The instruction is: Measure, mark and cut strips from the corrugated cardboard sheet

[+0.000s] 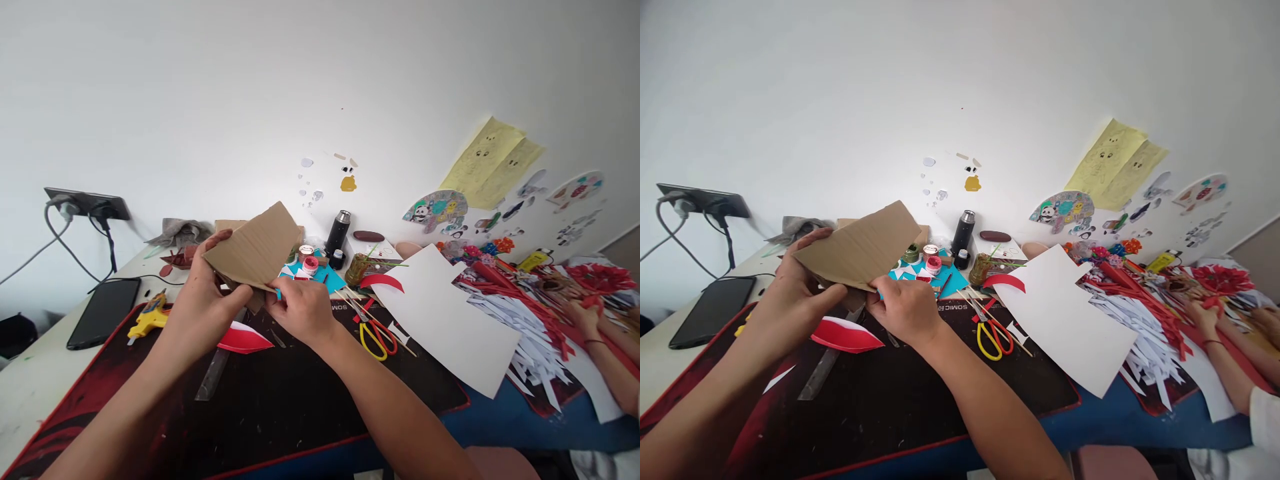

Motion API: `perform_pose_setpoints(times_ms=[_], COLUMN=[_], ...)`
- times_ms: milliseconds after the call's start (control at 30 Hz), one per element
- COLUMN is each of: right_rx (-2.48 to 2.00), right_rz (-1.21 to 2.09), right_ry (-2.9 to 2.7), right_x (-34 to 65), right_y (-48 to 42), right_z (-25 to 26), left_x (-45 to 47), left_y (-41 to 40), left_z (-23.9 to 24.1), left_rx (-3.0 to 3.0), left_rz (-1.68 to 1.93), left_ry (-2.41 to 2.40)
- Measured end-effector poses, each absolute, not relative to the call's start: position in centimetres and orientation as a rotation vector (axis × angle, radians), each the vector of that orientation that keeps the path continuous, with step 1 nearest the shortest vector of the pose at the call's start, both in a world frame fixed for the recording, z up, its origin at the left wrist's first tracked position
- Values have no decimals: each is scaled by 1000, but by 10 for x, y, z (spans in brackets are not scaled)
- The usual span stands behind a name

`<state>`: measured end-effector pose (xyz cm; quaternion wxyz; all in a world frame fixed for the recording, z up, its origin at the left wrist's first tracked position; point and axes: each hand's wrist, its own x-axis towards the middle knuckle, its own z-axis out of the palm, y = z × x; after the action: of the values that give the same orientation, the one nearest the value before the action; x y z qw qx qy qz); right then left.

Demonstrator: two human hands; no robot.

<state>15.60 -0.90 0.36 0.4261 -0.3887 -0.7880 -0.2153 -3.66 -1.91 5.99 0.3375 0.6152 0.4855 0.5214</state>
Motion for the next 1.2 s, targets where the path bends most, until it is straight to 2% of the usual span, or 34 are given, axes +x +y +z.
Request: perform_pose_setpoints(times_ms=[133, 233, 367, 500, 700, 800, 1000, 1200], right_rx=[-1014, -1024, -1014, -936, -899, -833, -768, -723], right_rz=[-305, -195, -83, 63, 682, 871, 984, 1058], right_ry=[-1926, -1874, -1754, -1656, -1535, -1460, -1360, -1333], right_x=[153, 152, 151, 148, 144, 144, 152, 160], right_y=[-12, -15, -21, -35, -51, -50, -41, -36], right_z=[9, 16, 33, 59, 79, 77, 71, 59], left_x=[-40, -42, -44, -48, -47, -41, -37, -31], left_y=[-14, -14, -11, -2, 4, 5, 15, 22], left_z=[59, 58, 56, 57, 65, 62, 43, 35], left_rx=[1482, 1478, 1718, 1997, 2177, 2126, 1920, 1849], left_rz=[1381, 1375, 1286, 1248, 1153, 1105, 960, 978], left_ry=[1178, 930, 627, 682, 684, 666, 611, 664])
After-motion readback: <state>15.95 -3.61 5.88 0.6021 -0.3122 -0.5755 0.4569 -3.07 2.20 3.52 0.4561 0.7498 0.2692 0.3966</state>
